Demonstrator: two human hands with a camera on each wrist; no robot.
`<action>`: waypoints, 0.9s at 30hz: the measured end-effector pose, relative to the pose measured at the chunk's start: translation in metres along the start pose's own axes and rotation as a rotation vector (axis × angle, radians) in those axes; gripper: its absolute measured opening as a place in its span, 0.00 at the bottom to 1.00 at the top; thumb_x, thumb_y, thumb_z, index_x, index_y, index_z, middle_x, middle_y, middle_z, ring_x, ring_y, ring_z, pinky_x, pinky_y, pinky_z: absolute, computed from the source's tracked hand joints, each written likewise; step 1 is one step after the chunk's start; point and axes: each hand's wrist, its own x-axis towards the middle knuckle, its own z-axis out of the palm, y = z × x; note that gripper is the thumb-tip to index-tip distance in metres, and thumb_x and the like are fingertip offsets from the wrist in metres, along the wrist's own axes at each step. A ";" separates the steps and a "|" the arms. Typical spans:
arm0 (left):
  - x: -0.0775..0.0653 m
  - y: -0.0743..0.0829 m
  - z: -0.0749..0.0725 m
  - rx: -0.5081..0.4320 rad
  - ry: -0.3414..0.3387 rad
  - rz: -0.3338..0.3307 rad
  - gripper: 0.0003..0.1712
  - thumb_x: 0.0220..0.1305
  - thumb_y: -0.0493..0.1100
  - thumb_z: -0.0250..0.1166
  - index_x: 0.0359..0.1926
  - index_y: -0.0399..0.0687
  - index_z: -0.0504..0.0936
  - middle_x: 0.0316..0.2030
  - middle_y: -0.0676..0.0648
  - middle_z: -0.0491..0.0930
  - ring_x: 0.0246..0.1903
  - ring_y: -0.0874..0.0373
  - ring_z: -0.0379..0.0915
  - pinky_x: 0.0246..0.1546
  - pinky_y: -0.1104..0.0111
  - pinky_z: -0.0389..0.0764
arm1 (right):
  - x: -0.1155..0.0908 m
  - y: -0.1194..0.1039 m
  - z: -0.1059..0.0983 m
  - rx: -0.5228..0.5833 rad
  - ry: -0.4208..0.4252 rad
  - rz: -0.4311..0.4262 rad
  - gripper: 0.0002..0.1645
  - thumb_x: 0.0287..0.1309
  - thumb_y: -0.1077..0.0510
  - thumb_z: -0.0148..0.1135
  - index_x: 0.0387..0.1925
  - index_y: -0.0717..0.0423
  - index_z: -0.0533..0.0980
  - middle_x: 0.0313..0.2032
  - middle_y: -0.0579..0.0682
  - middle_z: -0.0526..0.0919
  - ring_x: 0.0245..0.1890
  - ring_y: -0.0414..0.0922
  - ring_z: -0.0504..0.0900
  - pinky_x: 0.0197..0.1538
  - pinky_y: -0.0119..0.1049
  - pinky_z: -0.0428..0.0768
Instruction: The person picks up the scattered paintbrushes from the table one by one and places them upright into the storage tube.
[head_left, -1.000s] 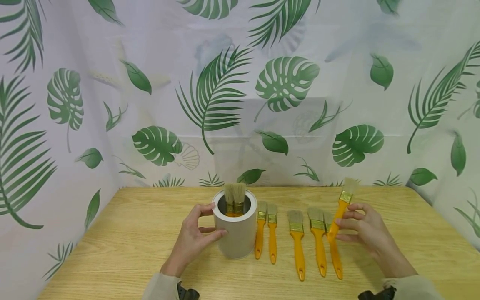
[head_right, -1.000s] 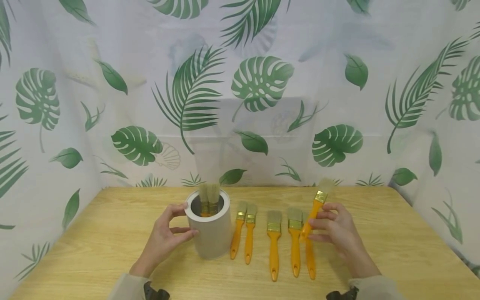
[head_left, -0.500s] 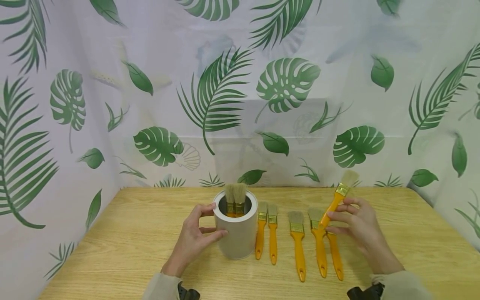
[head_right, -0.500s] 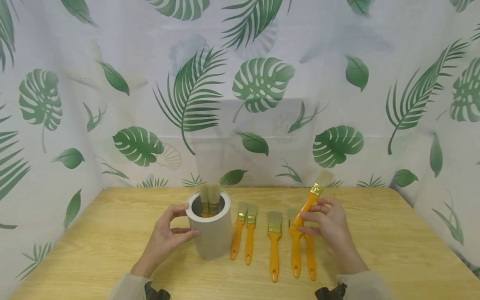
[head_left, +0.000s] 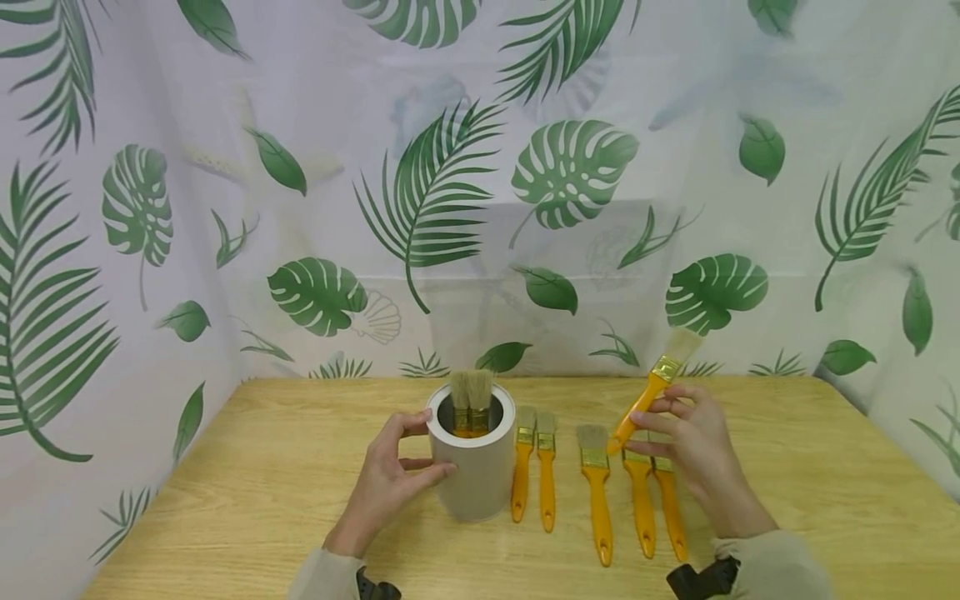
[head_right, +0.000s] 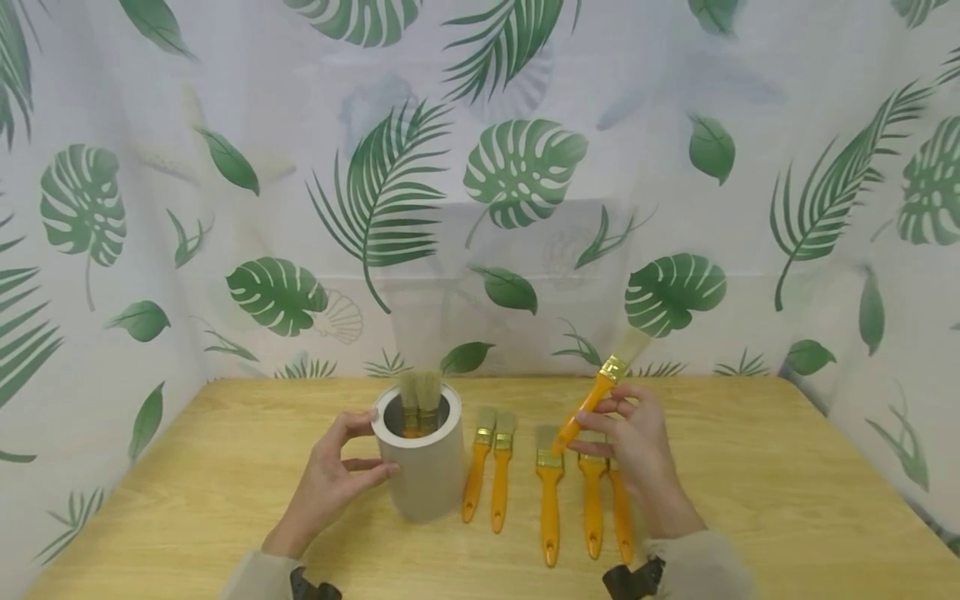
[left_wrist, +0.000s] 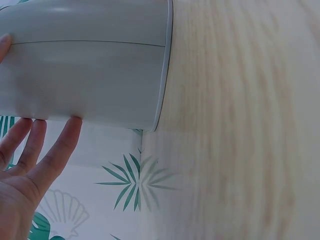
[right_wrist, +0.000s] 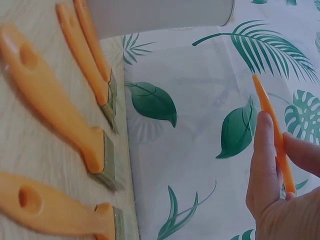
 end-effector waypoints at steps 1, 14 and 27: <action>0.000 0.000 0.000 0.002 0.000 -0.001 0.34 0.49 0.24 0.77 0.56 0.36 0.73 0.55 0.37 0.75 0.53 0.36 0.75 0.38 0.63 0.89 | 0.000 -0.001 0.002 0.001 0.006 -0.006 0.25 0.63 0.79 0.58 0.49 0.60 0.57 0.33 0.48 0.73 0.31 0.40 0.83 0.36 0.46 0.90; 0.000 0.000 0.000 -0.008 -0.001 -0.011 0.34 0.49 0.23 0.77 0.56 0.37 0.73 0.56 0.37 0.75 0.53 0.37 0.75 0.39 0.60 0.90 | 0.002 -0.006 0.039 0.033 0.037 -0.031 0.23 0.66 0.77 0.57 0.52 0.61 0.55 0.38 0.53 0.68 0.34 0.40 0.82 0.38 0.45 0.90; 0.000 -0.002 0.001 -0.027 -0.002 -0.018 0.34 0.49 0.24 0.77 0.57 0.38 0.74 0.57 0.38 0.75 0.54 0.36 0.74 0.40 0.62 0.89 | 0.005 -0.008 0.075 0.109 0.052 -0.060 0.23 0.66 0.79 0.55 0.51 0.60 0.55 0.40 0.55 0.66 0.32 0.40 0.82 0.36 0.44 0.90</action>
